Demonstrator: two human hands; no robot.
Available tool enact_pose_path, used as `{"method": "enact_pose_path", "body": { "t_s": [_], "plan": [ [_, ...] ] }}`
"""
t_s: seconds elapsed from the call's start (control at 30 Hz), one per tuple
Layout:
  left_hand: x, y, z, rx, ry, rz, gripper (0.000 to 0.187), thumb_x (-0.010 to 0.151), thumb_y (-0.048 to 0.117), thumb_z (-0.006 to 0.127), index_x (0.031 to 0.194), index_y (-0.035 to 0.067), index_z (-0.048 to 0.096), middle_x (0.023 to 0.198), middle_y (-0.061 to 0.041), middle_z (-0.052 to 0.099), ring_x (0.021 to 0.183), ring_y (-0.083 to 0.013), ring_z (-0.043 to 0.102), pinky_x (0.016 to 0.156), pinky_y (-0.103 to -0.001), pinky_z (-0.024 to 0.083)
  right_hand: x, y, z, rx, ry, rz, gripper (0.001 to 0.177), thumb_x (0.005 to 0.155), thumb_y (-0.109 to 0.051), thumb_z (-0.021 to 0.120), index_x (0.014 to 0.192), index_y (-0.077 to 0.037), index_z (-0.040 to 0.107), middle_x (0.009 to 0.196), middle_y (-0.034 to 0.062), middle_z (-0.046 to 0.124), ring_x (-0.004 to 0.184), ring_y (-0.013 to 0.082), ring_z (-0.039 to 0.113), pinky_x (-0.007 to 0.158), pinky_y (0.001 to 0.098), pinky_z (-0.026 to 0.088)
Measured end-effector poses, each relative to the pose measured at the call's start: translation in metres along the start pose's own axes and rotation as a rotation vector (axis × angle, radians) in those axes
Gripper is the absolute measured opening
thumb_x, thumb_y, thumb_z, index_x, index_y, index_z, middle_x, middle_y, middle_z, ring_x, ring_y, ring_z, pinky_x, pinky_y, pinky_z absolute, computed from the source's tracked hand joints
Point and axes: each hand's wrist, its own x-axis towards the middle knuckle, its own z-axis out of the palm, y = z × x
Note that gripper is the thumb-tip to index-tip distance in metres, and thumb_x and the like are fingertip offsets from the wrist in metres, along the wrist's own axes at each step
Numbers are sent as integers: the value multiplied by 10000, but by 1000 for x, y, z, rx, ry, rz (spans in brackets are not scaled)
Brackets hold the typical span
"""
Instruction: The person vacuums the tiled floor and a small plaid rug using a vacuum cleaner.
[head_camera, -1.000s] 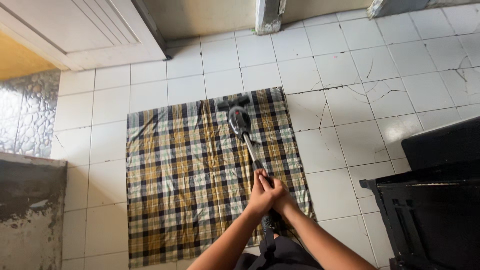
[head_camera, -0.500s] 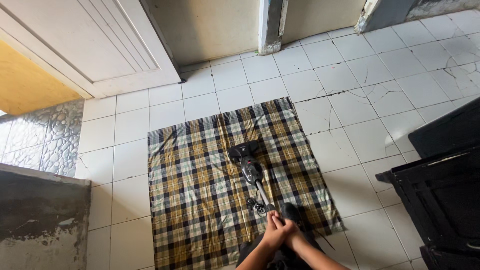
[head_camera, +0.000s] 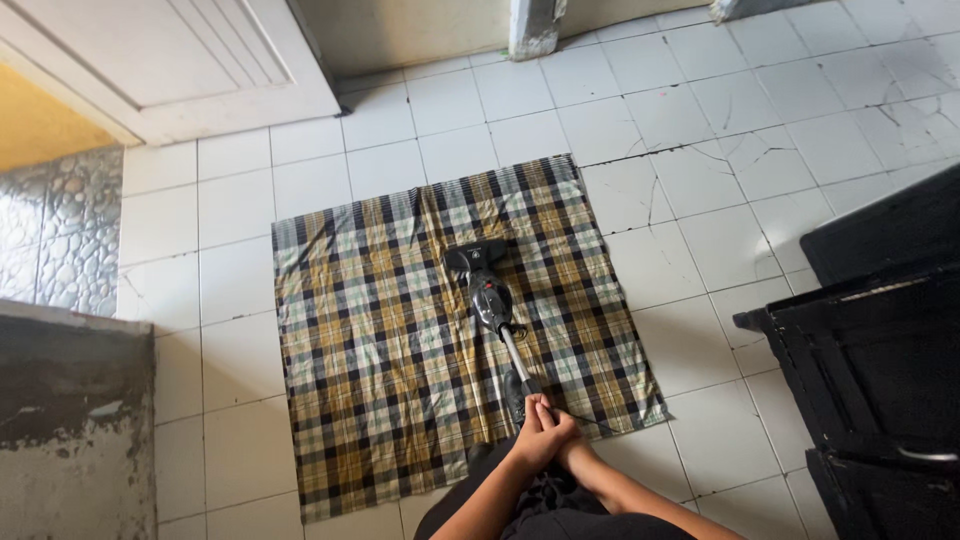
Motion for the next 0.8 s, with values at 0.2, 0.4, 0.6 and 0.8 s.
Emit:
{"method": "enact_pose_path", "body": {
  "t_s": [0.2,0.4,0.6,0.8],
  "plan": [
    [19,25,-11,117,72,-71,485,842,181,732,1194,172,399,1050,-95,570,1026,-208,592,931,-367,530,-16,-69,-3,-104,35,56,662,909,-699,458,1242,-180,697,1008,103,777,896,245,713,759,385,563],
    [43,54,-4,125,98,-74,578,754,180,789,1197,187,417,1089,-103,576,1078,-220,572,975,-390,499,7,-97,-13,-126,-13,124,707,923,-721,422,1298,-172,661,1077,89,771,972,238,723,826,361,561],
    [62,75,6,75,116,-74,527,792,204,764,1183,166,413,1051,-107,558,1019,-231,559,946,-409,506,20,-132,-23,-137,-50,96,693,908,-718,415,1298,-195,648,1074,72,762,974,216,714,835,360,559],
    [74,98,7,118,126,-116,475,818,239,732,1172,189,418,1044,-96,552,1011,-228,557,929,-408,506,36,-143,-25,-41,-85,208,686,925,-692,434,1245,-143,692,1012,108,742,898,223,695,769,379,558]
  ]
}}
